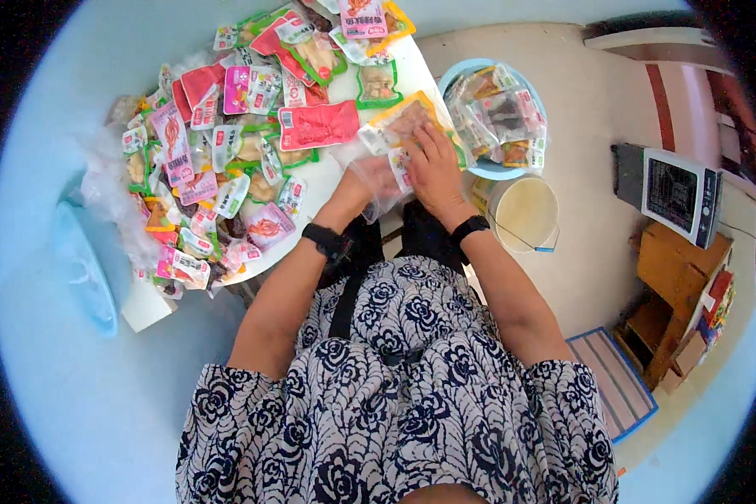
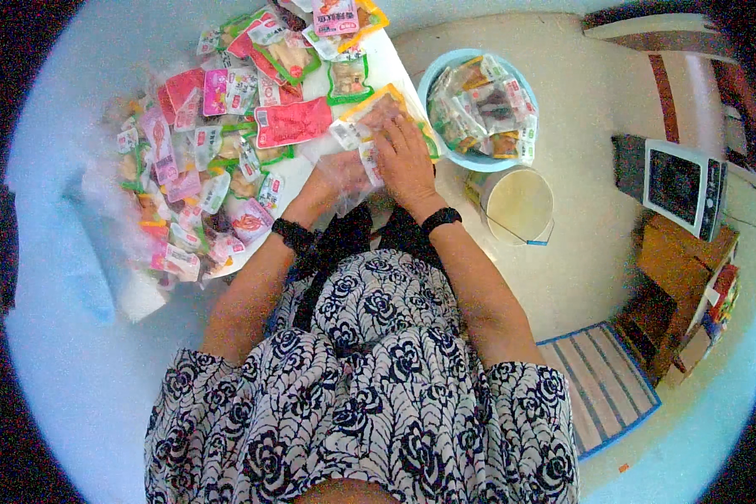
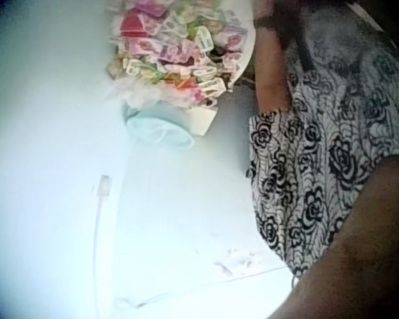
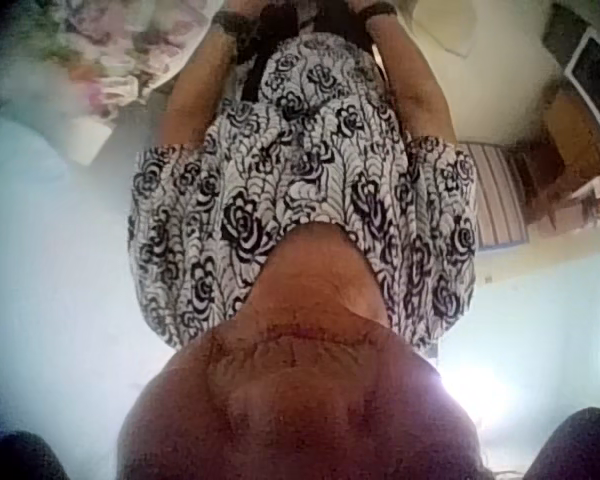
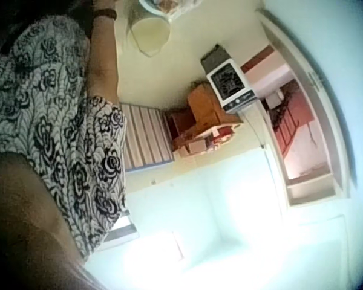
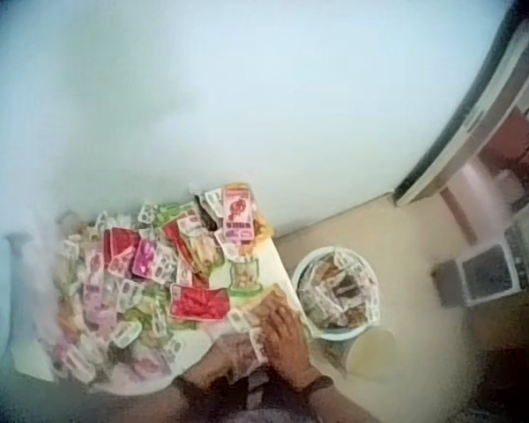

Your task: The person picks up individual snack packets from a large pile on a table and places them one by one into a clear plastic bag, then holds the bag and presses it with both hands.

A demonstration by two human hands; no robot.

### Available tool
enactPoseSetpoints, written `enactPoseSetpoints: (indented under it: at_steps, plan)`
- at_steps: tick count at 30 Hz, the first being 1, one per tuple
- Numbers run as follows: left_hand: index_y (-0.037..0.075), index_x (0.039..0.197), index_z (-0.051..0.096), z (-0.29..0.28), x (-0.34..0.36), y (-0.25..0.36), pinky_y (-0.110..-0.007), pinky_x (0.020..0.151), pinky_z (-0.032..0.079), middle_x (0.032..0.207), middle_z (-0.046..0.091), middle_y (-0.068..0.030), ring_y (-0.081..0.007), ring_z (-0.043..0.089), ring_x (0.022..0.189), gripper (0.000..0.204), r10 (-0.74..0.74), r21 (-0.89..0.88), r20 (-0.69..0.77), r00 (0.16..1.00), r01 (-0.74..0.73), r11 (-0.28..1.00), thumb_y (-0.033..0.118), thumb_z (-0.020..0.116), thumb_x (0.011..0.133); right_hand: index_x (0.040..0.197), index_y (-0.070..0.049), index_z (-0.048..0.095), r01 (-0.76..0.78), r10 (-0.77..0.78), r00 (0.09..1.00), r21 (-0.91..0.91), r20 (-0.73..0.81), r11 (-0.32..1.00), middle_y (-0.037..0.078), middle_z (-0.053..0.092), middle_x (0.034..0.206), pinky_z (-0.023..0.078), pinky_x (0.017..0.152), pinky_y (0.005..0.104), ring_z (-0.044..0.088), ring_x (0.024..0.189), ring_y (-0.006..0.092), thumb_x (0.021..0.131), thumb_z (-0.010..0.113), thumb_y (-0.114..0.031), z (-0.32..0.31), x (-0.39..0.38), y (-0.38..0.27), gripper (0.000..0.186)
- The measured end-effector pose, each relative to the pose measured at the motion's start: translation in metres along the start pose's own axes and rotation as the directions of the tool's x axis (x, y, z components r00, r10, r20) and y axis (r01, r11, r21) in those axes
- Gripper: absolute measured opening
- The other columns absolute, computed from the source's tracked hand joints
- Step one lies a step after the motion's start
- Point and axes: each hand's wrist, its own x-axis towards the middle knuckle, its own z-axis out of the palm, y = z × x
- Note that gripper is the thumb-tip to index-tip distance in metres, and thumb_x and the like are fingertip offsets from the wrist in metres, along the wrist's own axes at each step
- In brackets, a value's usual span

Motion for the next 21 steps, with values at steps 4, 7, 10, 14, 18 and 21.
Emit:
enactPoseSetpoints:
  at_steps: [4, 7, 10, 14, 18, 21]
  plan:
    - [-0.001, 0.106, 0.06, -0.02, -0.042, 0.027, -0.025, 0.064, 0.052, 0.096, 0.065, -0.0071, -0.0148, 0.064, 0.081, 0.024, -0.08, 0.136, 0.012, 0.997, 0.077, 0.988, 0.009, 0.054, 0.085, 0.11, -0.007, 0.056, 0.009, -0.009, 1.0, -0.036, 0.005, 0.999, 0.012, 0.051, 0.123, 0.03, 0.104, 0.0469, 0.041, 0.123, 0.032, 0.078, 0.06, -0.013, 0.004, 0.002, -0.002, 0.033]
    - [0.001, 0.101, 0.061, -0.036, -0.069, 0.082, -0.024, 0.056, 0.05, 0.087, 0.066, -0.0084, -0.0137, 0.064, 0.068, 0.021, -0.231, 0.463, -0.023, 0.973, 0.216, 0.859, 0.009, 0.05, 0.085, 0.112, -0.004, 0.056, 0.019, -0.018, 1.0, -0.065, 0.005, 0.998, 0.013, 0.05, 0.125, 0.03, 0.105, 0.0462, 0.04, 0.125, 0.0315, 0.078, 0.059, -0.016, 0.006, 0.0, -0.001, 0.036]
    - [0.0, 0.098, 0.061, -0.039, -0.06, 0.118, -0.025, 0.048, 0.047, 0.082, 0.066, -0.0098, -0.0126, 0.061, 0.057, 0.019, 0.102, 0.581, -0.257, 0.961, 0.069, 0.811, 0.007, 0.048, 0.085, 0.115, -0.002, 0.055, 0.02, -0.018, 0.999, -0.048, 0.03, 0.999, 0.015, 0.049, 0.127, 0.028, 0.106, 0.0459, 0.039, 0.126, 0.0316, 0.078, 0.06, -0.017, 0.007, 0.0, -0.005, 0.04]
    - [-0.002, 0.094, 0.06, -0.046, 0.01, 0.108, -0.04, 0.065, 0.05, 0.086, 0.065, -0.0195, -0.0322, 0.064, 0.075, 0.024, 0.683, 0.926, -0.218, 0.697, -0.074, 0.371, 0.018, 0.059, 0.081, 0.115, -0.001, 0.054, 0.006, -0.01, 0.995, 0.041, 0.095, 0.999, 0.017, 0.047, 0.129, 0.027, 0.108, 0.0464, 0.037, 0.127, 0.033, 0.078, 0.062, -0.019, 0.0, 0.005, -0.02, 0.042]
    - [-0.006, 0.091, 0.059, -0.036, 0.061, 0.103, -0.043, 0.073, 0.049, 0.091, 0.064, -0.0219, -0.0358, 0.063, 0.087, 0.043, 0.506, 0.94, -0.325, 0.799, 0.215, 0.265, 0.032, 0.07, 0.074, 0.114, -0.001, 0.054, -0.058, 0.032, 0.985, 0.147, 0.172, 0.987, 0.017, 0.045, 0.131, 0.027, 0.107, 0.0475, 0.035, 0.129, 0.0345, 0.076, 0.063, -0.016, -0.014, 0.009, -0.029, 0.043]
    - [-0.009, 0.088, 0.057, -0.04, 0.066, 0.098, -0.044, 0.074, 0.048, 0.09, 0.062, -0.0257, -0.0383, 0.062, 0.087, 0.051, 0.525, 0.878, -0.432, 0.734, 0.209, 0.43, 0.032, 0.076, 0.064, 0.116, 0.0, 0.053, -0.047, 0.011, 0.986, 0.212, 0.165, 0.976, 0.017, 0.045, 0.132, 0.028, 0.106, 0.0483, 0.034, 0.13, 0.0357, 0.074, 0.063, -0.011, -0.021, 0.01, -0.032, 0.043]
